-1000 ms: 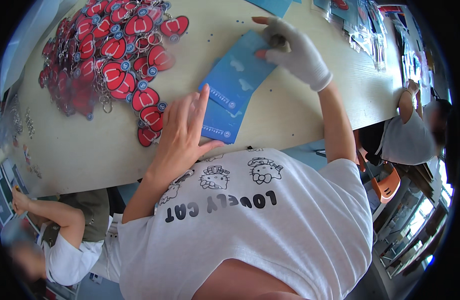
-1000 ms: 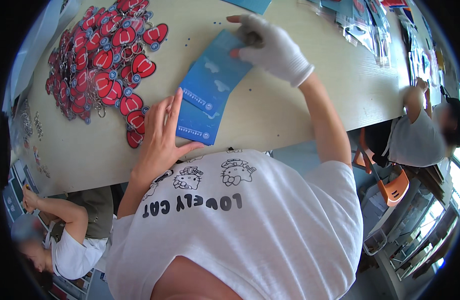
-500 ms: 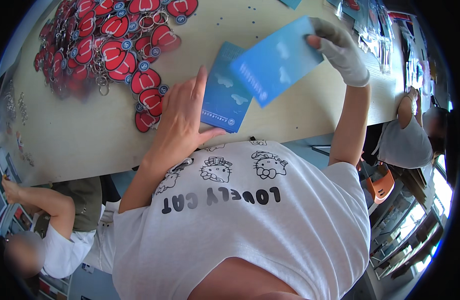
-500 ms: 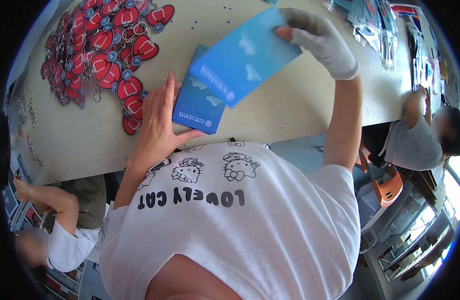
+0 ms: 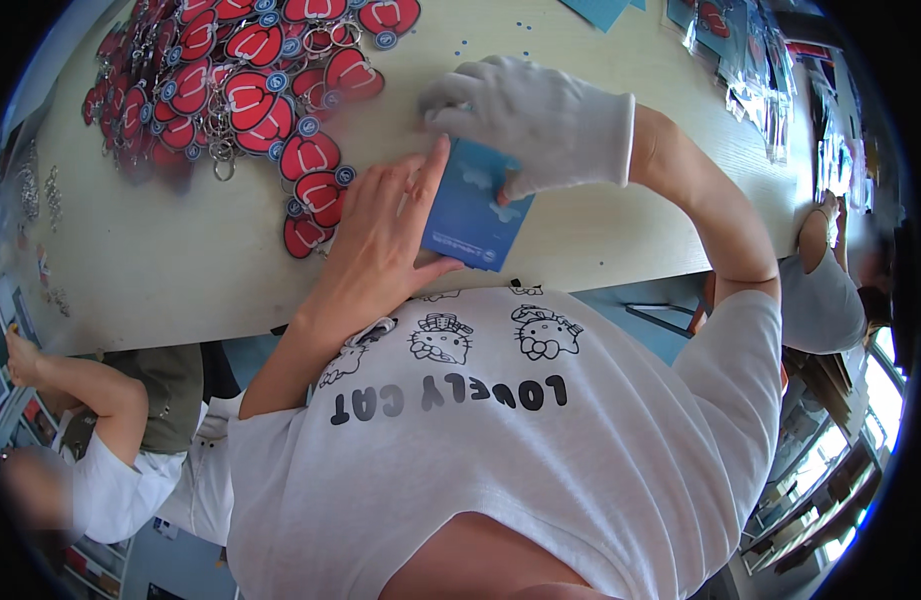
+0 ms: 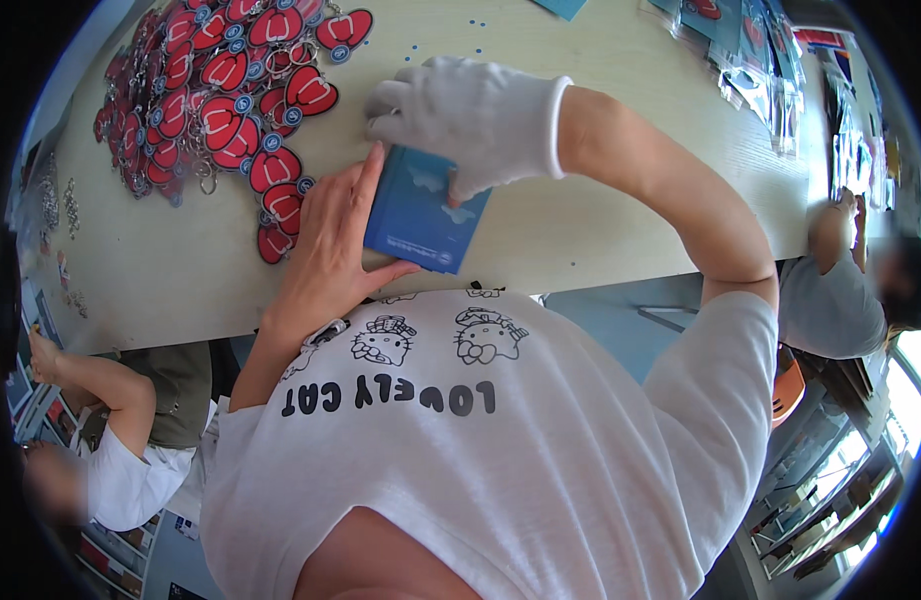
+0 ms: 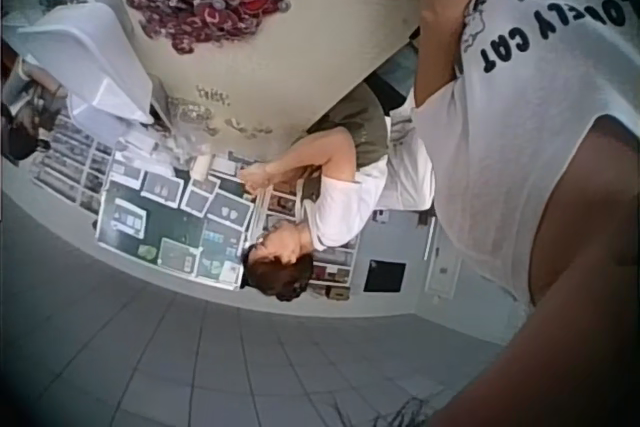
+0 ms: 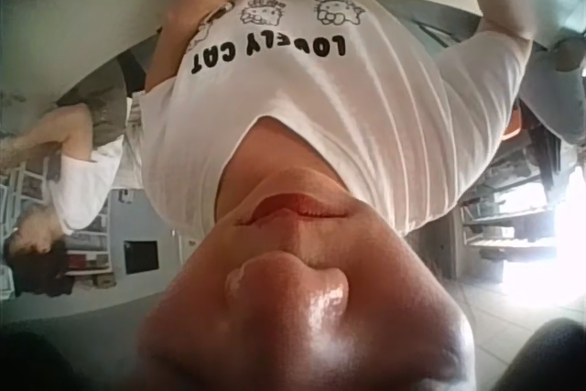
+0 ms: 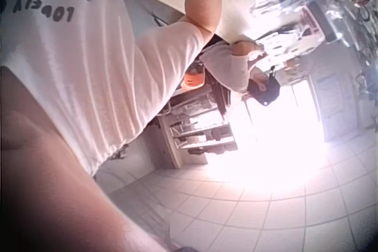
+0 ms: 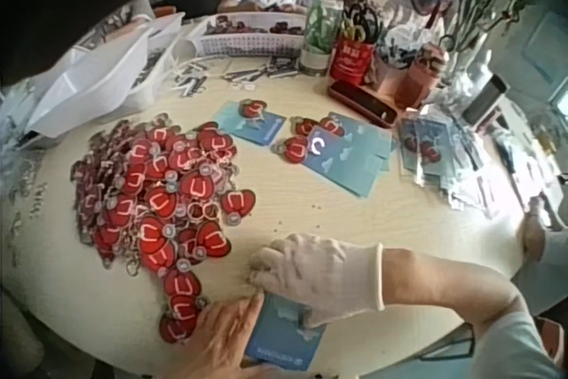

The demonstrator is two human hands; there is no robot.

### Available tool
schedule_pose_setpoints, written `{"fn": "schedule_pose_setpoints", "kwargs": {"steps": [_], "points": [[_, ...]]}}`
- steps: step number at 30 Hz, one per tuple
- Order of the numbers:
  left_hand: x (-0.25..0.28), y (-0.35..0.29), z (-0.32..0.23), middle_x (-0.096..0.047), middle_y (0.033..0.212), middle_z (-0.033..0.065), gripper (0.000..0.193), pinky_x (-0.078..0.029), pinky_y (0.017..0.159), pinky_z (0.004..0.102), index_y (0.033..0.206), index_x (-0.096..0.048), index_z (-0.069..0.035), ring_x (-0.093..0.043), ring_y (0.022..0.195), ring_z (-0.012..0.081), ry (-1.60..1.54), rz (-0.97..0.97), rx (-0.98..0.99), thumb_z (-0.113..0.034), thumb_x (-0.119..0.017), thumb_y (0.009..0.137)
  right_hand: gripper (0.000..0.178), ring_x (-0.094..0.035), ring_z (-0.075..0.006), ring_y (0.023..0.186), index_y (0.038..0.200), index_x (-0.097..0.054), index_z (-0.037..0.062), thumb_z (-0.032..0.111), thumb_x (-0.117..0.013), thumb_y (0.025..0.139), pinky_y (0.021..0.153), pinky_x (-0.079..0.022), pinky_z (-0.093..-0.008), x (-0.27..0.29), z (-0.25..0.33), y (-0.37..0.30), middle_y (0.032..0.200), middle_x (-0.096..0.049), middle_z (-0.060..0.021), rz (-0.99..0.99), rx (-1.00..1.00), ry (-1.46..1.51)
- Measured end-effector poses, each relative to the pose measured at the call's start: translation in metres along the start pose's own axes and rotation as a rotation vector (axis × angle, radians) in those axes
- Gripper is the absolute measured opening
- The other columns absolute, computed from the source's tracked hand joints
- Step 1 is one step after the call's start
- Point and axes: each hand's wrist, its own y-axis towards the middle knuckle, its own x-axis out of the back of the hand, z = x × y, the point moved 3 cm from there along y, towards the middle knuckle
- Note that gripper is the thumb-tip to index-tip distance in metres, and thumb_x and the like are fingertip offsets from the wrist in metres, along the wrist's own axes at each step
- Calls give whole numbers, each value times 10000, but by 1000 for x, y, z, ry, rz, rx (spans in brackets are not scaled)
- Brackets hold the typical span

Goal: The person assembles heart-shaped keychains by attaching red heart charms to blue cardboard backing cards. They pick up a charm, align it with the card, and press it into place, repeating this process for multiple units. The person also handles a container of loose charms and stacks the finished keychains on the table.

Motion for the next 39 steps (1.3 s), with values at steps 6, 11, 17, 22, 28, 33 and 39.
{"fn": "schedule_pose_setpoints", "kwargs": {"steps": [6, 11, 17, 22, 28, 33, 39], "points": [[-1, -6, 3, -430, 1344, 173, 1077, -312, 1050, 454, 1493, -172, -58, -427, 1227, 322, -110, -25, 37, -129, -824, 640, 529, -557, -276, 822, 948, -554, 57, 277, -827, 552, 706, -463, -373, -6, 26, -17, 819, -573, -82, 296, -259, -81], [3, -4, -10, -457, 1364, 173, 928, -238, 1123, 427, 1480, -208, -36, -425, 1294, 301, -781, 52, 14, 60, -667, 678, 268, -591, -249, 734, 845, -561, 84, 168, -706, 636, 638, -489, -370, 16, 47, -52, 742, -560, -56, -156, -352, 54], [4, 38, -22, -524, 1228, 146, 715, -389, 998, 384, 1401, -368, -64, -515, 1157, 319, -583, -160, -168, 150, -557, 746, 116, -582, -235, 673, 817, -544, 84, 117, -613, 730, 599, -473, -347, 20, 54, -48, 720, -530, -53, -278, -460, -249], [-18, 37, -13, -588, 1076, 141, 565, -480, 850, 356, 1324, -452, -74, -606, 990, 314, -595, -159, -77, 161, -528, 815, 271, -600, -311, 801, 956, -522, 57, 132, -687, 754, 691, -468, -420, 8, 40, -60, 841, -586, -101, -56, -575, 83], [-37, 45, -15, -558, 1086, 149, 683, -428, 924, 336, 1441, -245, -60, -573, 1031, 240, -702, -371, -43, 130, -532, 850, 247, -611, -347, 743, 964, -502, 54, 123, -659, 785, 658, -494, -425, 14, 27, -60, 767, -597, -128, -194, -398, 234], [-26, 45, -13, -526, 1124, 154, 713, -385, 972, 358, 1446, -241, -36, -519, 1082, 244, -725, -234, 18, 75, -601, 841, 324, -621, -352, 777, 1077, -520, 47, 90, -659, 788, 660, -497, -416, 16, 31, -63, 830, -630, -164, -273, -446, 275], [43, 1, 10, -522, 1138, 131, 559, -363, 913, 429, 1286, -522, -73, -484, 1060, 290, 232, -617, 60, -106, -724, 765, 441, -666, -261, 740, 1217, -467, 8, 54, -657, 823, 690, -518, -334, -29, 28, -66, 930, -673, -162, -772, -929, 1179]]}}
